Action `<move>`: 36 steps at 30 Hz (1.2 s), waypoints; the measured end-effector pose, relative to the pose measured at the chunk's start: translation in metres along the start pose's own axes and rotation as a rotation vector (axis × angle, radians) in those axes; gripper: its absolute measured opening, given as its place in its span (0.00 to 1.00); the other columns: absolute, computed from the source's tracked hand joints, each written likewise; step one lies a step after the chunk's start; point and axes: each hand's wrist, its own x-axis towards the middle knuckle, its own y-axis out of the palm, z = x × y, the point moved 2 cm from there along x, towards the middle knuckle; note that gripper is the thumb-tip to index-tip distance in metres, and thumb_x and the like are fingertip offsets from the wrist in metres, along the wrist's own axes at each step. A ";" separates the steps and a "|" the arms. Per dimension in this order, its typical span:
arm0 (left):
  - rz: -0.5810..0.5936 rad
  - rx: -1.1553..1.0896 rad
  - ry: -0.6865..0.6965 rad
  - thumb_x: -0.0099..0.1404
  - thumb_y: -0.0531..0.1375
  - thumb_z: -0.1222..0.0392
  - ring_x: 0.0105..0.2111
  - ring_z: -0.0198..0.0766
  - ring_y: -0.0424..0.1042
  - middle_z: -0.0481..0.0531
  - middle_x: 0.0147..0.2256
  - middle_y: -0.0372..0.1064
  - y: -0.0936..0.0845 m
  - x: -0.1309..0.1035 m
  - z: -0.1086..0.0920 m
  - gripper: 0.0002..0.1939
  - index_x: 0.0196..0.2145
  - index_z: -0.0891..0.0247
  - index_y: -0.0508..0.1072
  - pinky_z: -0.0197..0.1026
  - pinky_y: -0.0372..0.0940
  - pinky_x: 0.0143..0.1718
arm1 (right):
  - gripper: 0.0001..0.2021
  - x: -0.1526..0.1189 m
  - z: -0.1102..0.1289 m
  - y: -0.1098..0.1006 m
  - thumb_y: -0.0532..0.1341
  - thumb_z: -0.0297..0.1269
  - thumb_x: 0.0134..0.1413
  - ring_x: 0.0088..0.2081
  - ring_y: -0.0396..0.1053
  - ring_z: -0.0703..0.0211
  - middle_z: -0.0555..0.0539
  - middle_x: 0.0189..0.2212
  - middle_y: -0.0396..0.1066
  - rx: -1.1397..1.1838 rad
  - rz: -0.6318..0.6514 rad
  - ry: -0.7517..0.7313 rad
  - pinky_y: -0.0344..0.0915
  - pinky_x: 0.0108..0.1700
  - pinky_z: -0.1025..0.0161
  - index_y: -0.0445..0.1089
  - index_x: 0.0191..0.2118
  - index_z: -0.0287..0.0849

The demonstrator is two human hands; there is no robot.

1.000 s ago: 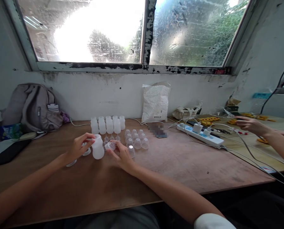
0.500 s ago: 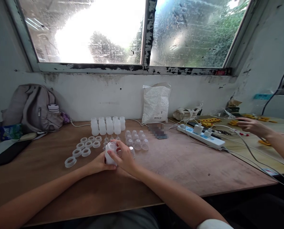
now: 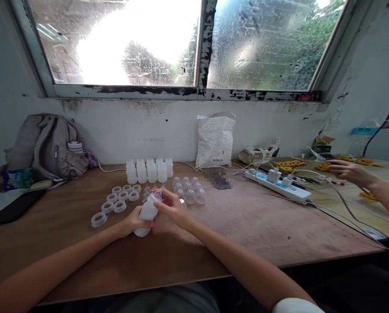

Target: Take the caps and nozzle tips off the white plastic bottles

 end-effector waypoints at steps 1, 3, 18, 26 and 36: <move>0.010 -0.026 -0.019 0.44 0.63 0.60 0.26 0.33 0.60 0.48 0.25 0.62 0.000 -0.001 -0.001 0.14 0.30 0.67 0.67 0.34 0.55 0.26 | 0.17 0.001 0.001 -0.001 0.57 0.42 0.48 0.36 0.63 0.60 0.47 0.35 0.65 0.057 0.040 0.028 0.62 0.36 0.64 0.62 0.44 0.41; 0.026 -0.060 -0.046 0.43 0.63 0.61 0.25 0.32 0.60 0.47 0.25 0.62 0.000 -0.002 -0.004 0.15 0.30 0.68 0.67 0.34 0.55 0.26 | 0.18 0.003 0.003 -0.002 0.58 0.41 0.47 0.36 0.63 0.60 0.47 0.35 0.65 0.140 0.128 0.089 0.61 0.36 0.64 0.62 0.44 0.40; 0.044 -0.214 -0.143 0.42 0.60 0.64 0.21 0.33 0.63 0.49 0.21 0.66 -0.001 -0.005 -0.003 0.14 0.30 0.70 0.68 0.34 0.55 0.22 | 0.19 0.004 -0.006 -0.006 0.62 0.37 0.43 0.35 0.63 0.62 0.46 0.39 0.64 0.267 0.159 0.169 0.60 0.39 0.63 0.64 0.44 0.41; 0.197 -0.362 -0.129 0.43 0.57 0.62 0.20 0.34 0.63 0.51 0.20 0.66 -0.007 -0.004 0.008 0.15 0.32 0.70 0.67 0.34 0.55 0.20 | 0.22 0.003 0.004 0.001 0.62 0.39 0.43 0.34 0.62 0.63 0.44 0.46 0.60 0.448 0.240 0.237 0.61 0.33 0.63 0.61 0.47 0.44; 0.191 -0.301 -0.174 0.46 0.58 0.64 0.22 0.33 0.63 0.49 0.21 0.65 0.001 -0.005 -0.003 0.12 0.31 0.69 0.67 0.34 0.55 0.23 | 0.14 0.002 -0.011 0.001 0.62 0.42 0.41 0.24 0.62 0.66 0.53 0.25 0.62 0.145 -0.022 0.292 0.58 0.26 0.67 0.59 0.30 0.41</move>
